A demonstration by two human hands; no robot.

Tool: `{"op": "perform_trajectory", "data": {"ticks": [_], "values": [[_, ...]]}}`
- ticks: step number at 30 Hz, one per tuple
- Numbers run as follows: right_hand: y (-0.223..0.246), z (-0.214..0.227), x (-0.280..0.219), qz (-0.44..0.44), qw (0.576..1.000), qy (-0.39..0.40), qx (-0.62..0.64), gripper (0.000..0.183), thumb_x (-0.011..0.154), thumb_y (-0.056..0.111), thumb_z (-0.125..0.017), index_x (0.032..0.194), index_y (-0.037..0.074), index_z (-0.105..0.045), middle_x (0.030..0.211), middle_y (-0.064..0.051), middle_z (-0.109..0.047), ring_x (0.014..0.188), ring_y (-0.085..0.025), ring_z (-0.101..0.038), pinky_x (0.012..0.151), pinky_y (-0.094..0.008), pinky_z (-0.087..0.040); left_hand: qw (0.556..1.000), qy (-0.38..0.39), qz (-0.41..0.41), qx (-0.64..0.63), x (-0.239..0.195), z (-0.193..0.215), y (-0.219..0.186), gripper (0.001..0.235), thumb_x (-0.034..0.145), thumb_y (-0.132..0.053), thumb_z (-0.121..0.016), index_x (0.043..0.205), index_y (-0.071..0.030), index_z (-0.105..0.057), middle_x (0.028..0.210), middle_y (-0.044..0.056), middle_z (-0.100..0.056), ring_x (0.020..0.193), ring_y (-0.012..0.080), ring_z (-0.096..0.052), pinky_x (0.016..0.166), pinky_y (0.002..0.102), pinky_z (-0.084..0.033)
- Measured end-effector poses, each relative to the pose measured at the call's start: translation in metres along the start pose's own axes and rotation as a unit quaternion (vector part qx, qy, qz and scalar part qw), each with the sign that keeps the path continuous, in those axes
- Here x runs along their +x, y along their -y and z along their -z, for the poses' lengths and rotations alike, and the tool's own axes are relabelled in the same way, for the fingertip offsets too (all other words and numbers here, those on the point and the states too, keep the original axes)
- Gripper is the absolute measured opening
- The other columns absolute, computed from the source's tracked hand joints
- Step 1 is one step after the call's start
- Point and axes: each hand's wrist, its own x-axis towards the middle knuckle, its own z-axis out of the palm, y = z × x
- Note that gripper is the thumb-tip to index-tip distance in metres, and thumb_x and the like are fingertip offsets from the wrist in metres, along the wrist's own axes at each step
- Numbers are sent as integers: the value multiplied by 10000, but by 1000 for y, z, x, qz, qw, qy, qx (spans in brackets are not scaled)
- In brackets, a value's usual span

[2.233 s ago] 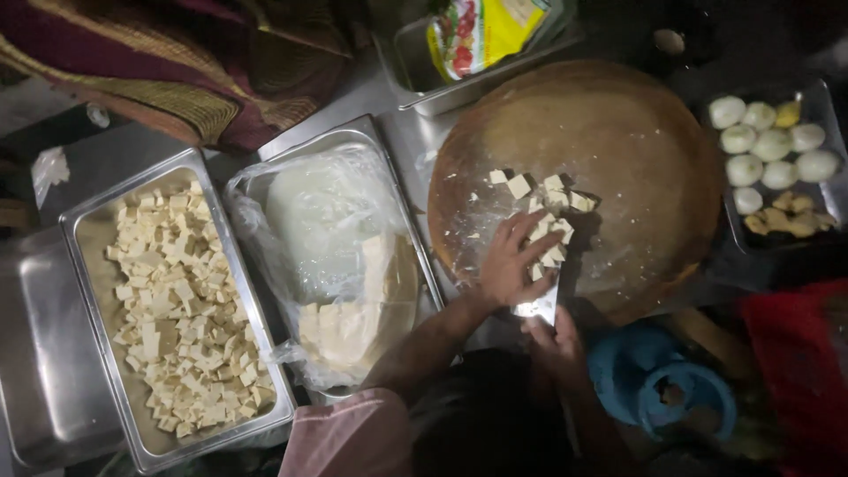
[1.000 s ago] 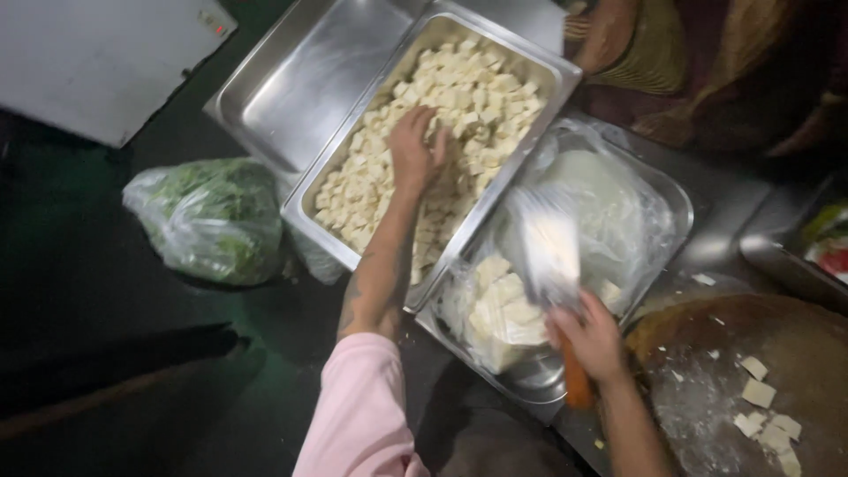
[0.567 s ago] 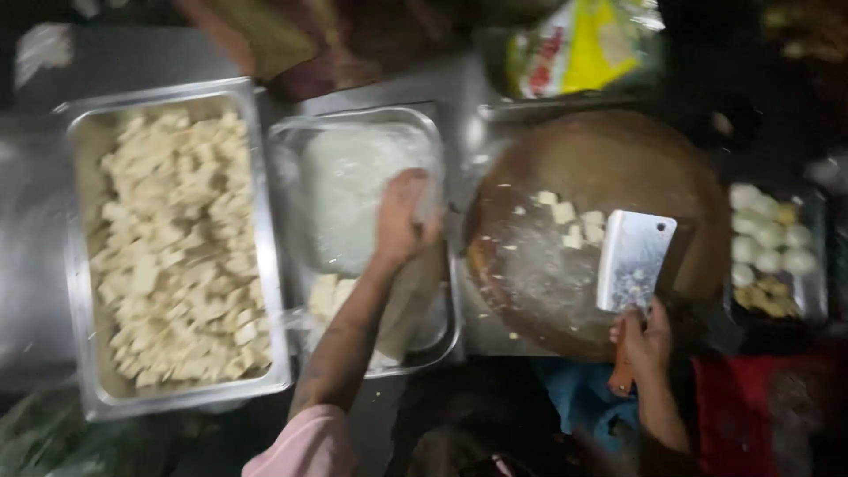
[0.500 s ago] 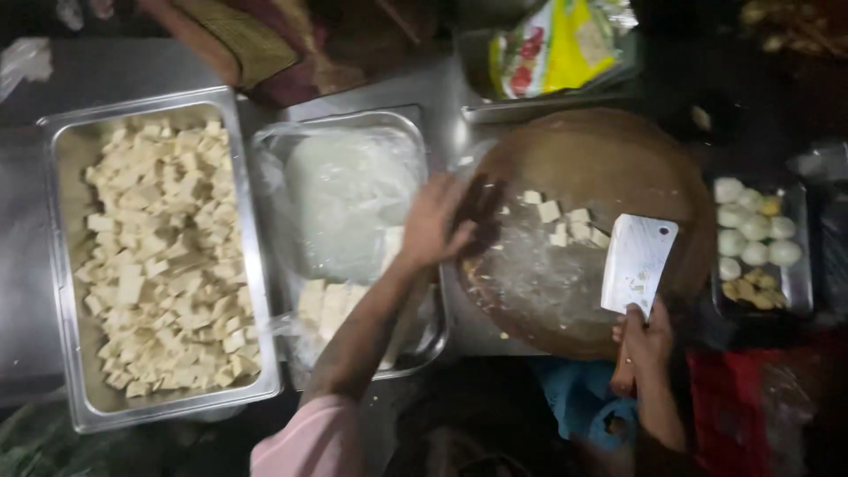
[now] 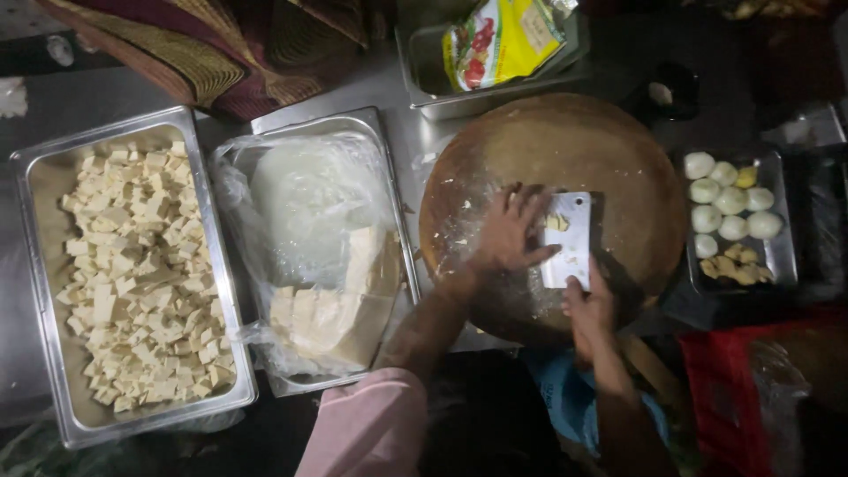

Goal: The person cuts large blocks of tofu into small cubes using a cleaver on a round wooden cutting board. They repeatedly transfer the diced tofu into a metal tray and retrieve new blocks from a container to continue the process.

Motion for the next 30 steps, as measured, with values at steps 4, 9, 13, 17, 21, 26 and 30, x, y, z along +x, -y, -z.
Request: {"op": "perform_trajectory", "data": {"ticks": [4, 9, 13, 17, 21, 26, 30], "values": [[23, -26, -18, 32, 994, 58, -93, 640, 1017, 203, -637, 1614, 199, -408, 1122, -279, -596, 931, -330, -586, 773, -384, -534, 988, -149, -26, -29, -15, -19, 2, 799, 820, -715, -613, 1417, -186, -577, 1357, 199, -564, 1329, 467, -505, 1157, 589, -397], [-20, -56, -15, 64, 985, 145, -65, 635, 993, 59, -643, 1592, 160, -461, 794, -291, -656, 531, -304, -640, 423, -367, -572, 974, -218, 57, 29, -46, -7, 5, 637, 815, -496, -669, 1350, -153, -645, 1275, 216, -640, 1281, 394, -601, 1162, 594, -401], [10, -81, -44, 65, 974, 196, -94, 678, 995, 95, -606, 1640, 140, -398, 804, -236, -663, 537, -243, -607, 470, -365, -528, 944, -311, 108, -8, -73, 63, 1, 444, 916, -391, -659, 1280, -136, -645, 1301, 194, -609, 1278, 463, -548, 1139, 591, -423], [76, -117, -82, 74, 937, 290, -182, 729, 1014, 191, -592, 1692, 180, -326, 866, -145, -722, 658, -190, -641, 669, -354, -526, 915, -374, 151, -3, -107, 139, 15, 419, 962, -335, -683, 1304, -105, -608, 1323, 224, -591, 1210, 469, -567, 1107, 609, -421], [138, -184, -114, 205, 872, 410, -174, 737, 940, 197, -655, 1623, 96, -398, 650, -86, -715, 493, -144, -610, 550, -319, -560, 885, -415, 206, 41, -156, 189, 74, 446, 926, -320, -707, 1304, -101, -612, 1359, 223, -575, 1248, 416, -583, 1168, 612, -387], [218, -278, -149, 394, 760, 477, -198, 691, 953, 282, -660, 1579, 85, -444, 629, -63, -732, 461, -129, -633, 571, -298, -575, 810, -507, 264, 127, -193, 295, 163, 528, 907, -269, -710, 1372, -69, -559, 1430, 198, -556, 1374, 418, -512, 1197, 562, -373], [245, -293, -166, 278, 799, 515, -138, 707, 934, 124, -689, 1591, 110, -429, 887, -128, -748, 527, -131, -659, 506, -268, -570, 758, -525, 350, 165, -213, 369, 271, 553, 876, -409, -719, 1257, -21, -618, 1183, 186, -683, 1125, 361, -664, 1032, 443, -507]]}}
